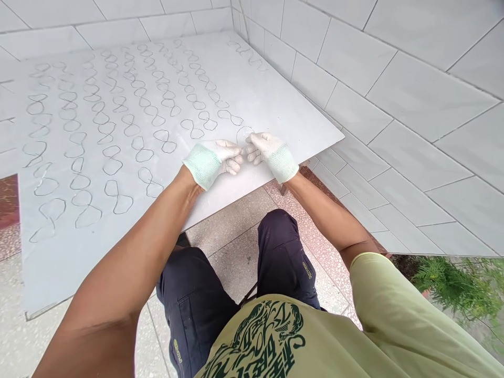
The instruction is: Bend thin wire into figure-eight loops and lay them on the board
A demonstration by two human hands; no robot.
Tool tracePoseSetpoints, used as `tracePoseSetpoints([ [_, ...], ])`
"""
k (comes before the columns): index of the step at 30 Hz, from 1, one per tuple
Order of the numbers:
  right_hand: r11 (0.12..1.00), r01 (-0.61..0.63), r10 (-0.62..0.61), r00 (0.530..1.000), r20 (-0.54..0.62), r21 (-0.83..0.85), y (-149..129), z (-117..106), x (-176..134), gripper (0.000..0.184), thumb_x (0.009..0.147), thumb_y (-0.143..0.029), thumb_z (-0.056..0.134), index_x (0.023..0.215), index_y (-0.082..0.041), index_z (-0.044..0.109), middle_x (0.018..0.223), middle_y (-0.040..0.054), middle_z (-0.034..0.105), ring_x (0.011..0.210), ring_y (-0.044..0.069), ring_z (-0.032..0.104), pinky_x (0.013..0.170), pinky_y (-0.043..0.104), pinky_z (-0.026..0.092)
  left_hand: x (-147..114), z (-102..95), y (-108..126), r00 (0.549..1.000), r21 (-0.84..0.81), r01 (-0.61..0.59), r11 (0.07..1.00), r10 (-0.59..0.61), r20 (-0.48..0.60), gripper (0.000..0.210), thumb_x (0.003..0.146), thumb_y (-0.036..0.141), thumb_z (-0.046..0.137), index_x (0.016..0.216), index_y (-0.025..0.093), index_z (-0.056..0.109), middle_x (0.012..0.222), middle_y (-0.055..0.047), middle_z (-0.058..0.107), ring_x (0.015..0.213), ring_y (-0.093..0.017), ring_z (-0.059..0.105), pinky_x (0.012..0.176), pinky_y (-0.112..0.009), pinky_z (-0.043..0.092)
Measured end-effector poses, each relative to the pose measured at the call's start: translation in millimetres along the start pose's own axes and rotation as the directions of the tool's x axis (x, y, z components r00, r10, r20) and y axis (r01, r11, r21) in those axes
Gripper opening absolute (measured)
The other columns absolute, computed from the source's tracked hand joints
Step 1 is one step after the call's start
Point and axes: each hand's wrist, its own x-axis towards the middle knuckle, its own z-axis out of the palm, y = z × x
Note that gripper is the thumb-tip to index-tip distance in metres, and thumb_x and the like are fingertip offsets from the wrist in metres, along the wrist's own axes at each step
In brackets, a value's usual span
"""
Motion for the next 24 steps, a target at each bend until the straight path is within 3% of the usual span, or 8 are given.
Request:
tracePoseSetpoints([
  [5, 0.997, -0.061, 0.062, 0.998, -0.019, 0.055, -16.3, -0.4, 13.8, 0.026, 0.128, -0.016, 0.067, 0.103, -0.023, 0.069, 0.085, -0.003, 0.077, 0.066, 0.009, 0.071, 0.061, 0.019, 0.058, -3.2, -1.9, -1.8, 0.999, 0.12, 0.051, 0.991, -0.052, 0.009, 0.034, 0.107, 0.008, 0.089, 0.077, 0.016, 0.075, 0.069, -0.002, 0.07, 0.053, -0.011, 0.063, 0.055, -0.024, 0.054],
  [9, 0.998, -0.051, 0.053, 0.997, 0.056, -0.036, -26.4, -4.5, 14.1, 0.026, 0.125, -0.011, 0.068, 0.102, -0.022, 0.072, 0.079, -0.0044, 0.076, 0.066, 0.009, 0.07, 0.062, 0.019, 0.059, -1.4, -4.3, -3.3, 0.999, 0.221, 0.03, 0.975, -0.039, 0.035, 0.05, 0.105, 0.009, 0.087, 0.061, 0.019, 0.066, 0.059, -0.002, 0.062, 0.052, -0.011, 0.058, 0.055, -0.024, 0.049],
  [13, 0.977, 0.058, -0.014, 0.977, 0.211, -0.205, -31.5, -11.2, 9.6, 0.029, 0.119, -0.004, 0.069, 0.097, -0.02, 0.078, 0.08, -0.002, 0.079, 0.072, 0.011, 0.071, 0.068, 0.019, 0.06, -1.0, -6.8, -3.4, 0.998, 0.311, -0.001, 0.95, -0.018, 0.058, 0.052, 0.103, 0.012, 0.085, 0.057, 0.02, 0.061, 0.054, -0.001, 0.059, 0.049, -0.01, 0.055, 0.055, -0.023, 0.045],
  [17, 0.932, 0.172, -0.085, 0.959, 0.271, -0.318, -35.2, -21.4, 6.9, 0.033, 0.111, -0.001, 0.068, 0.088, -0.021, 0.079, 0.079, -0.0023, 0.077, 0.074, 0.012, 0.066, 0.073, 0.022, 0.058, 0.1, -9.1, -4.1, 0.995, 0.311, 0.0, 0.95, -0.03, 0.093, 0.05, 0.096, 0.017, 0.09, 0.057, 0.021, 0.058, 0.053, 0.001, 0.056, 0.045, -0.009, 0.052, 0.051, -0.022, 0.043],
  [24, 0.785, 0.405, -0.09, 0.823, 0.561, -0.468, -51.1, -41.3, 14.3, 0.035, 0.096, -0.002, 0.067, 0.071, -0.024, 0.076, 0.075, -0.0022, 0.069, 0.071, 0.015, 0.057, 0.07, 0.029, 0.048, 3.1, -7.9, -7.2, 0.986, 0.203, 0.137, 0.97, -0.153, 0.068, 0.054, 0.092, 0.018, 0.098, 0.058, 0.022, 0.056, 0.047, 0.005, 0.042, 0.038, -0.007, 0.038, 0.04, -0.022, 0.032],
])
